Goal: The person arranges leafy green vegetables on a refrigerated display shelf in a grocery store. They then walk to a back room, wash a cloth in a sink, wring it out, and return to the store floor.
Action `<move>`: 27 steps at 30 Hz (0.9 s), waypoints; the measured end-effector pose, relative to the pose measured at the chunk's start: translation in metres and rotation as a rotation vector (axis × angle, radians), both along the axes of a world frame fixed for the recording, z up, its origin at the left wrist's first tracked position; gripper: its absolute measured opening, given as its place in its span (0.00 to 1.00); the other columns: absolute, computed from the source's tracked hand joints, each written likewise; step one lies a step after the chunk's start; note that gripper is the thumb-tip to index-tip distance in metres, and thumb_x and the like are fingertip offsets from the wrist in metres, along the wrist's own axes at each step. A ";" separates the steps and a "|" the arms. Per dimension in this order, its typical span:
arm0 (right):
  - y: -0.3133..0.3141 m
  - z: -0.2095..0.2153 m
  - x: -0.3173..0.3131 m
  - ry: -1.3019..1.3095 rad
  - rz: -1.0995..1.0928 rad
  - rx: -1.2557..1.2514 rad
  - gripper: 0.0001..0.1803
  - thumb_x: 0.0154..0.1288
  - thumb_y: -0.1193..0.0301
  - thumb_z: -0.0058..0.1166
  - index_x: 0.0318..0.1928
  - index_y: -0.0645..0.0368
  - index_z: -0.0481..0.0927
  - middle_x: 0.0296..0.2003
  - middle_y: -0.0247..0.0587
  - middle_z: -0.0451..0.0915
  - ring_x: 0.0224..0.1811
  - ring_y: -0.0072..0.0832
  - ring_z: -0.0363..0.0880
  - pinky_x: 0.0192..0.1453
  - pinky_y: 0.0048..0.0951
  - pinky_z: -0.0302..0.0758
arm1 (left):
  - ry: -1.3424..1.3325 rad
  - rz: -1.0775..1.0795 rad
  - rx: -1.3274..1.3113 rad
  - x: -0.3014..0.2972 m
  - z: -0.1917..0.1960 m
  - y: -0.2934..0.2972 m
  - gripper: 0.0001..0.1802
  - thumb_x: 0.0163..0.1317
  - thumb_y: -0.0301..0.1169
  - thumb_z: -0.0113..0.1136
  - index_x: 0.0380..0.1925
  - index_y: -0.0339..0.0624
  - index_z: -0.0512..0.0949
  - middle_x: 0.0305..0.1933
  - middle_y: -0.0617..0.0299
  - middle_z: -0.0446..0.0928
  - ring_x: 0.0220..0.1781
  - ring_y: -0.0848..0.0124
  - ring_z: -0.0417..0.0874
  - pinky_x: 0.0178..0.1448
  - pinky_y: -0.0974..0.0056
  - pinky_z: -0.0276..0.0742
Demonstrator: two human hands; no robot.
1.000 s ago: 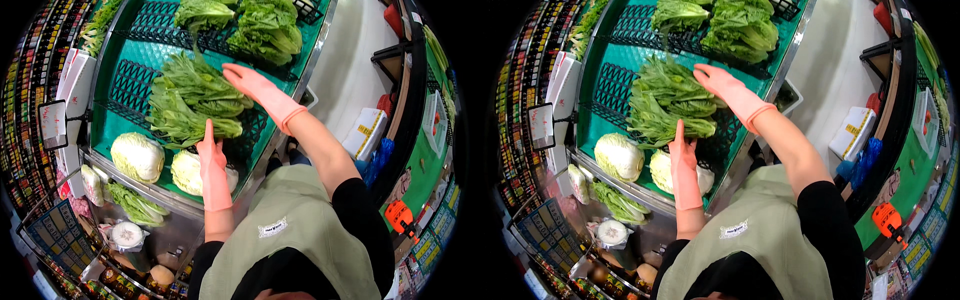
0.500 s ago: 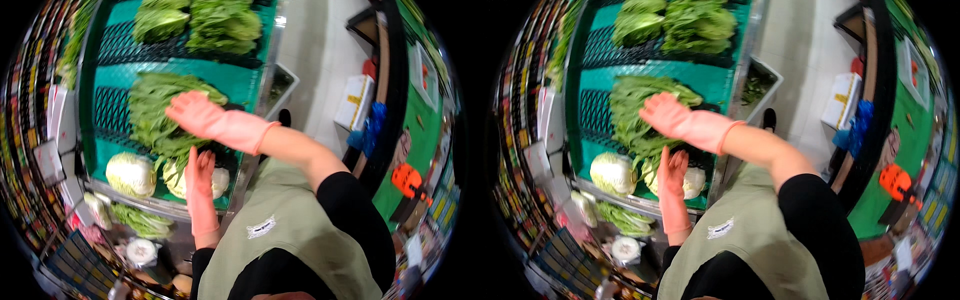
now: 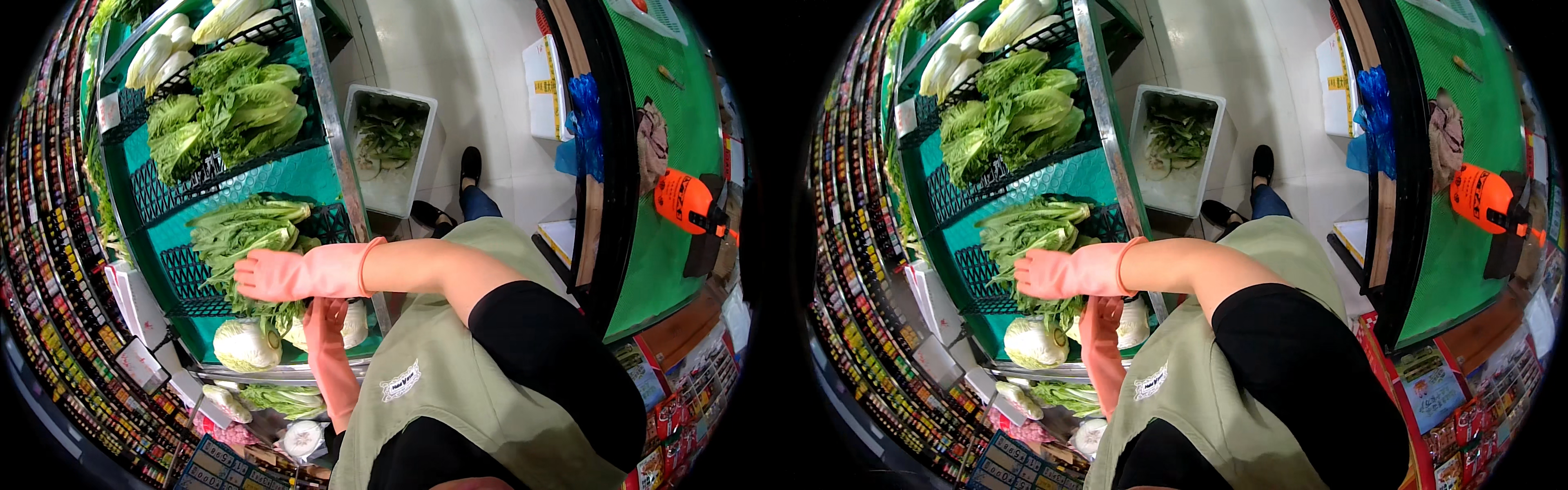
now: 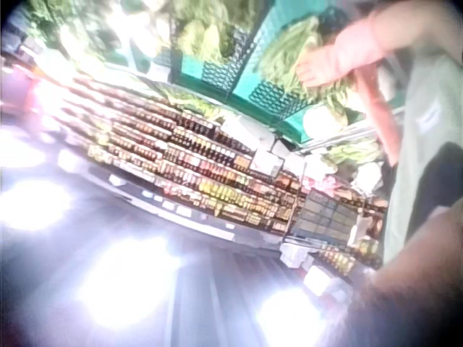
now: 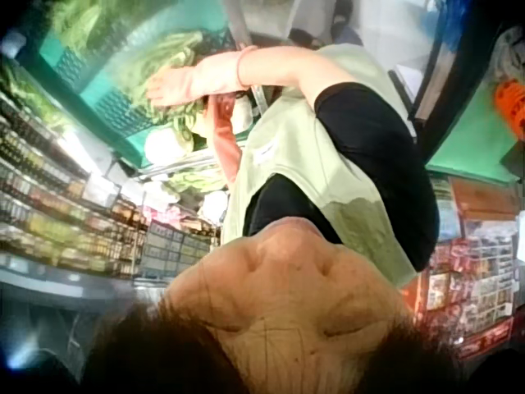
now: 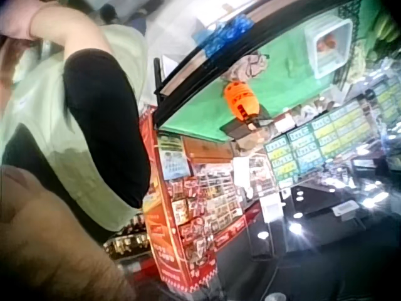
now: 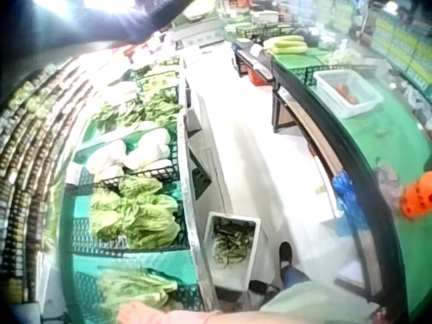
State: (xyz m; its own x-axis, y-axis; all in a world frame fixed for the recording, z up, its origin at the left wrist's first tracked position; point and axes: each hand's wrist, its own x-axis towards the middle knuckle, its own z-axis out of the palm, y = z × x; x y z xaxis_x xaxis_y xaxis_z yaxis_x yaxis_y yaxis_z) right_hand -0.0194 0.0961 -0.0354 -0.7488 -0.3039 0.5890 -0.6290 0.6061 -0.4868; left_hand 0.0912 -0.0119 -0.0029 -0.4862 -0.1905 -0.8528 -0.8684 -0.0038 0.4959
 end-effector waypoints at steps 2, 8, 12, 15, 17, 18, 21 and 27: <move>0.019 0.014 0.007 0.069 0.010 -0.107 0.10 0.59 0.67 0.51 0.41 0.53 0.77 0.40 0.32 0.77 0.50 0.32 0.73 0.48 0.33 0.69 | 0.078 -0.142 -0.066 0.000 -0.003 0.028 0.21 0.69 0.38 0.63 0.57 0.41 0.73 0.52 0.59 0.81 0.50 0.68 0.85 0.53 0.63 0.82; 0.149 0.018 0.065 -0.198 0.148 -0.322 0.16 0.60 0.69 0.53 0.49 0.56 0.77 0.48 0.38 0.79 0.54 0.37 0.77 0.56 0.36 0.76 | 0.180 -1.100 -0.722 -0.014 -0.048 0.090 0.17 0.66 0.43 0.60 0.48 0.47 0.76 0.52 0.56 0.82 0.48 0.61 0.86 0.50 0.52 0.82; 0.277 -0.004 0.125 -0.783 -0.111 -0.373 0.12 0.66 0.69 0.53 0.48 0.57 0.80 0.43 0.46 0.82 0.48 0.46 0.81 0.49 0.45 0.80 | 0.088 -1.434 -1.231 -0.034 -0.071 0.175 0.20 0.62 0.52 0.62 0.41 0.50 0.79 0.45 0.54 0.85 0.45 0.55 0.88 0.46 0.51 0.82; 0.360 -0.054 0.189 -0.887 -0.340 -0.201 0.15 0.67 0.69 0.54 0.53 0.56 0.80 0.46 0.47 0.84 0.50 0.49 0.81 0.53 0.46 0.79 | -0.051 -1.446 -1.383 -0.053 -0.089 0.198 0.21 0.60 0.56 0.64 0.38 0.52 0.82 0.41 0.61 0.87 0.45 0.59 0.89 0.45 0.55 0.83; 0.402 -0.077 0.232 -1.028 -0.487 -0.191 0.17 0.69 0.67 0.54 0.56 0.56 0.79 0.48 0.48 0.83 0.50 0.50 0.80 0.54 0.47 0.78 | -0.148 -1.466 -1.337 -0.061 -0.087 0.203 0.21 0.60 0.56 0.65 0.39 0.53 0.82 0.42 0.62 0.87 0.46 0.60 0.89 0.45 0.55 0.83; 0.419 -0.073 0.248 -1.092 -0.557 -0.226 0.18 0.70 0.66 0.53 0.57 0.57 0.79 0.49 0.49 0.83 0.52 0.50 0.80 0.55 0.45 0.78 | -0.143 -1.488 -1.345 -0.060 -0.091 0.199 0.21 0.60 0.55 0.65 0.42 0.53 0.82 0.42 0.63 0.87 0.48 0.62 0.88 0.46 0.55 0.82; 0.459 -0.070 0.277 -1.235 -0.710 -0.429 0.20 0.72 0.65 0.52 0.59 0.61 0.78 0.53 0.52 0.82 0.56 0.45 0.81 0.60 0.37 0.76 | -0.148 -1.482 -1.346 -0.058 -0.089 0.199 0.21 0.61 0.55 0.65 0.43 0.53 0.82 0.43 0.63 0.87 0.48 0.61 0.88 0.47 0.53 0.82; 0.486 -0.047 0.280 -1.284 -0.859 -0.519 0.21 0.73 0.64 0.51 0.59 0.64 0.77 0.55 0.54 0.81 0.59 0.40 0.80 0.62 0.33 0.74 | -0.105 -1.454 -1.332 -0.059 -0.094 0.196 0.20 0.63 0.52 0.63 0.44 0.51 0.82 0.43 0.62 0.87 0.49 0.61 0.88 0.48 0.54 0.81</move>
